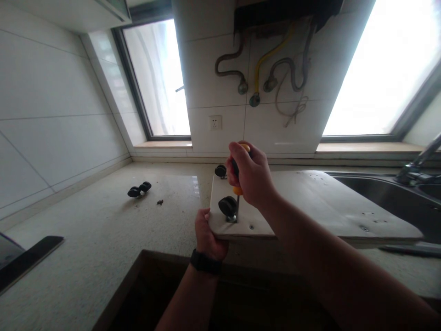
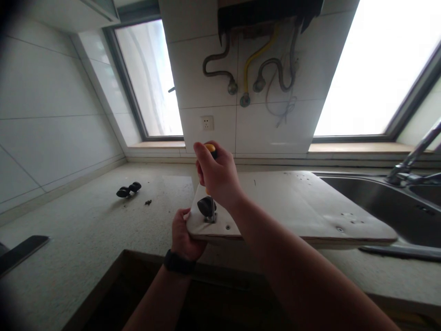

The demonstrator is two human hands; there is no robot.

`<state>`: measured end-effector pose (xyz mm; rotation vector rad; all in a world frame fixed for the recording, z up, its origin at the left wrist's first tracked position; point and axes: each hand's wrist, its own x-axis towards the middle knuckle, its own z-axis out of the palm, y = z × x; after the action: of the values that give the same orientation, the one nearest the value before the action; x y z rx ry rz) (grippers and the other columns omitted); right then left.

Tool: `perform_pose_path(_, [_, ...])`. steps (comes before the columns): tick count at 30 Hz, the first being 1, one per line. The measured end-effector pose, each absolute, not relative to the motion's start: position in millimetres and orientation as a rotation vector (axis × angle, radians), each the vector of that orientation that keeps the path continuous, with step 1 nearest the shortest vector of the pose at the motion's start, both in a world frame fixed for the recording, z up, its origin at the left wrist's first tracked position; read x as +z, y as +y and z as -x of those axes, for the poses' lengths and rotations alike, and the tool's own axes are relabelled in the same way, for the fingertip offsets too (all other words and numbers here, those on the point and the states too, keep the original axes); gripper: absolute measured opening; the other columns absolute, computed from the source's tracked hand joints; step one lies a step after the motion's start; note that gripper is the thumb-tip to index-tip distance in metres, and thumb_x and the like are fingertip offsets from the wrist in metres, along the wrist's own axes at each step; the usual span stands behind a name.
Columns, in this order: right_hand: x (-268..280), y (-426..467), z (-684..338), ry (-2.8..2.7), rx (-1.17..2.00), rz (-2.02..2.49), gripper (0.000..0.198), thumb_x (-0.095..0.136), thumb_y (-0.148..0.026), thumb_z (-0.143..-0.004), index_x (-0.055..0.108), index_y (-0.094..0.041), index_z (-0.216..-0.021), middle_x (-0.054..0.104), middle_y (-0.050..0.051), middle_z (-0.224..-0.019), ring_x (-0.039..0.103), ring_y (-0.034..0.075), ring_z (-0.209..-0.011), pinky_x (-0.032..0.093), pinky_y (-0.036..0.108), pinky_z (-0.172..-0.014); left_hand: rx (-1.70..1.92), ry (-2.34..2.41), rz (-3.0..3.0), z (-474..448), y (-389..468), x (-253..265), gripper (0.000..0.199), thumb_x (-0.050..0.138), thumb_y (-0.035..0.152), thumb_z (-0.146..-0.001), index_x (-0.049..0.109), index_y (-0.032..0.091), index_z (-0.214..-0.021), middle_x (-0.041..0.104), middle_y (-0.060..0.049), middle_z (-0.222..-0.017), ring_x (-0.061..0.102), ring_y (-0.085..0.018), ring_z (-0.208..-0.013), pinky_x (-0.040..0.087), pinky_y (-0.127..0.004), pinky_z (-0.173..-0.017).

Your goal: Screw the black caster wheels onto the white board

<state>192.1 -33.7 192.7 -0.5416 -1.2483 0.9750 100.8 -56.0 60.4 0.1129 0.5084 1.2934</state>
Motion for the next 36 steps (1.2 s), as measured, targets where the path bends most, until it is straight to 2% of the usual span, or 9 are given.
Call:
perform_pose_path(13, [189.9,-35.0,-189.8,-1.267,0.988,0.489,0.037,0.069,-0.049,-0.089,0.049,-0.023,-0.072,0.047,-0.009,-0.051,0.037,0.004,-0.037,0.026,0.017,-0.033,1.315,0.578,-0.12,-99.7,-56.8,60.5,0.018,0.059,0.025,-0.078,0.068,0.012,-0.086,0.072,-0.009,-0.073,0.07,-0.024,-0.062,0.058,-0.039,-0.074])
perform_pose_path(18, [183.5,-40.6,-194.6,-1.249,0.936,0.503,0.038,0.068,-0.052,-0.089,0.049,-0.024,-0.073,0.048,-0.009,-0.053,0.038,0.005,-0.038,0.028,0.018,-0.034,1.253,0.547,-0.149,-94.7,-53.3,51.8,0.022,0.061,0.025,-0.078,0.069,0.01,-0.091,0.074,-0.012,-0.077,0.073,-0.03,-0.074,0.058,-0.043,-0.077])
perform_pose_path(22, [180.5,-48.2,-198.0,-1.21,0.896,0.477,0.035,0.067,-0.047,-0.091,0.049,-0.024,-0.072,0.049,-0.009,-0.053,0.039,0.005,-0.037,0.028,0.018,-0.033,1.243,0.54,-0.174,-89.7,-50.6,41.8,0.02,0.063,0.025,-0.079,0.069,0.01,-0.091,0.071,-0.008,-0.07,0.073,-0.028,-0.073,0.058,-0.042,-0.078])
perform_pose_path(28, [192.9,-57.3,-210.9,-1.251,0.861,0.454,0.031,0.065,-0.043,-0.093,0.053,-0.024,-0.073,0.051,-0.007,-0.055,0.044,0.007,-0.037,0.029,0.021,-0.032,1.223,0.456,-0.313,-88.5,-48.9,48.1,0.022,0.06,0.02,-0.082,0.067,0.011,-0.101,0.075,-0.01,-0.086,0.075,-0.028,-0.085,0.056,-0.038,-0.083])
perform_pose_path(32, [206.6,-69.8,-231.6,-1.162,0.775,0.417,0.027,0.064,-0.037,-0.093,0.056,-0.024,-0.072,0.053,-0.005,-0.056,0.046,0.008,-0.037,0.031,0.024,-0.033,1.241,0.525,-0.391,-86.5,-49.2,50.0,0.019,0.061,0.018,-0.082,0.067,0.013,-0.099,0.075,-0.008,-0.085,0.075,-0.027,-0.085,0.056,-0.035,-0.08])
perform_pose_path(36, [217.1,-88.1,-275.3,-0.984,0.587,0.464,0.026,0.061,-0.026,-0.087,0.058,-0.023,-0.062,0.049,-0.005,-0.053,0.043,0.008,-0.037,0.023,0.029,-0.035,1.246,0.529,-0.459,-82.9,-50.9,47.9,0.021,0.061,0.02,-0.083,0.068,0.014,-0.103,0.076,-0.008,-0.088,0.075,-0.025,-0.085,0.055,-0.03,-0.075])
